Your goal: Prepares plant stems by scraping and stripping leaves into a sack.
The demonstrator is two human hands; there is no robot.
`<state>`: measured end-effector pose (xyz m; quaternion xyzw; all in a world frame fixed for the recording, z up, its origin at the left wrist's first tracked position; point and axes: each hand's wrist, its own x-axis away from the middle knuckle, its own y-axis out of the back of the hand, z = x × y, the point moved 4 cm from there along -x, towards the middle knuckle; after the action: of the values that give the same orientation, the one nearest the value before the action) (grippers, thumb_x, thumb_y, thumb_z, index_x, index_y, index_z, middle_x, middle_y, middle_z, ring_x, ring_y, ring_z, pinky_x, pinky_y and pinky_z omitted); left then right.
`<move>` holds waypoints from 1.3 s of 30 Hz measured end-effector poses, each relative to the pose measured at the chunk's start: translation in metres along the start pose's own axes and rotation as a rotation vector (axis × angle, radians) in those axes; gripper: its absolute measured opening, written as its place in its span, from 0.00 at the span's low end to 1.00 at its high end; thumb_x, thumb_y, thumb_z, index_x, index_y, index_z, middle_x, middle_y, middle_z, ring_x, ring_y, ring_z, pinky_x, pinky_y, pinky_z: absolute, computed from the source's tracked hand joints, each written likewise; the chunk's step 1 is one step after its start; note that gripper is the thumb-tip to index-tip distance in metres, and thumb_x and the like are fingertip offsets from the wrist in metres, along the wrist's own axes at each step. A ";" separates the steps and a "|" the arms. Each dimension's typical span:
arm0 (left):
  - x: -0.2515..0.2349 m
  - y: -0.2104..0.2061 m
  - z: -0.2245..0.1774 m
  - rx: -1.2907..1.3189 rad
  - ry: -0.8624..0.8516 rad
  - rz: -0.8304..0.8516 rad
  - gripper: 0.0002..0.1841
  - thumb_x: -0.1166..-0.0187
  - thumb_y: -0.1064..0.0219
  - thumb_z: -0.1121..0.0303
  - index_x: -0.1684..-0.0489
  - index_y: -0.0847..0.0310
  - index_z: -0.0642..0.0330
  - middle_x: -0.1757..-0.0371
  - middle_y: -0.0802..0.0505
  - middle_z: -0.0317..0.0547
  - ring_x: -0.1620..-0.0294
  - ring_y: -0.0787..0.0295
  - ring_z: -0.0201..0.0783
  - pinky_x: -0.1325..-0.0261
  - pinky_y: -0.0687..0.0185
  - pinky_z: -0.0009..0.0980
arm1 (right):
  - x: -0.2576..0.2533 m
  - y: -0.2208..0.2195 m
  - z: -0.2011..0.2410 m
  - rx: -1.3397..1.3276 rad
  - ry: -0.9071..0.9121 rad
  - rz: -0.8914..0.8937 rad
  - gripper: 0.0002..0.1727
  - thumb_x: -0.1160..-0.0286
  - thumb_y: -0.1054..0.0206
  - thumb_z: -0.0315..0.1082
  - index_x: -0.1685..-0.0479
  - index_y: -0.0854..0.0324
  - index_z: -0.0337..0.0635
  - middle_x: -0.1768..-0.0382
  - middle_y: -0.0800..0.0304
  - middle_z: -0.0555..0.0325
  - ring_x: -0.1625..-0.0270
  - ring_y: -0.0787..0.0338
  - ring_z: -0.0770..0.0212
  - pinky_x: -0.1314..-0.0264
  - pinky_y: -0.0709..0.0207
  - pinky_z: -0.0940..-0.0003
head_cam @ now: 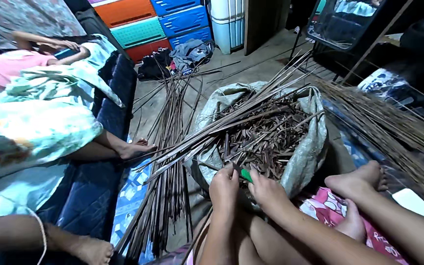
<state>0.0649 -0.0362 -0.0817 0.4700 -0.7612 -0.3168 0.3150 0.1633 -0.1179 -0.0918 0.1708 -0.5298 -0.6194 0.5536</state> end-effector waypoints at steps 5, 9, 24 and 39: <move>0.000 -0.006 -0.002 -0.038 0.004 0.032 0.17 0.10 0.40 0.61 0.32 0.10 0.48 0.40 0.04 0.46 0.39 0.08 0.49 0.33 0.19 0.56 | -0.033 0.018 -0.019 0.013 -0.198 -0.018 0.22 0.05 0.53 0.39 0.22 0.32 0.35 0.42 0.11 0.34 0.38 0.08 0.35 0.40 0.17 0.39; -0.002 -0.003 0.003 -0.015 0.018 0.017 0.17 0.10 0.40 0.60 0.32 0.10 0.49 0.45 0.03 0.47 0.42 0.07 0.48 0.34 0.18 0.55 | -0.042 0.037 -0.033 -0.061 -0.225 -0.023 0.22 0.05 0.53 0.41 0.23 0.32 0.37 0.40 0.11 0.35 0.36 0.09 0.36 0.37 0.18 0.38; 0.001 -0.007 -0.007 -0.056 -0.007 -0.027 0.17 0.11 0.39 0.61 0.32 0.10 0.51 0.41 0.04 0.47 0.38 0.07 0.49 0.33 0.18 0.55 | -0.017 0.010 -0.006 -0.010 -0.101 0.038 0.22 0.05 0.50 0.40 0.24 0.29 0.37 0.43 0.09 0.36 0.37 0.08 0.35 0.40 0.17 0.39; -0.003 -0.010 0.005 0.099 -0.019 -0.005 0.16 0.09 0.41 0.60 0.39 0.09 0.55 0.59 0.03 0.46 0.56 0.05 0.46 0.45 0.15 0.54 | -0.020 0.016 -0.024 -0.094 0.015 -0.055 0.20 0.08 0.48 0.41 0.31 0.25 0.35 0.49 0.09 0.34 0.44 0.07 0.33 0.44 0.17 0.36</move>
<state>0.0677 -0.0362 -0.0930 0.4837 -0.7778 -0.2841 0.2834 0.1972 -0.1095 -0.0949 0.1636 -0.4911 -0.6572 0.5478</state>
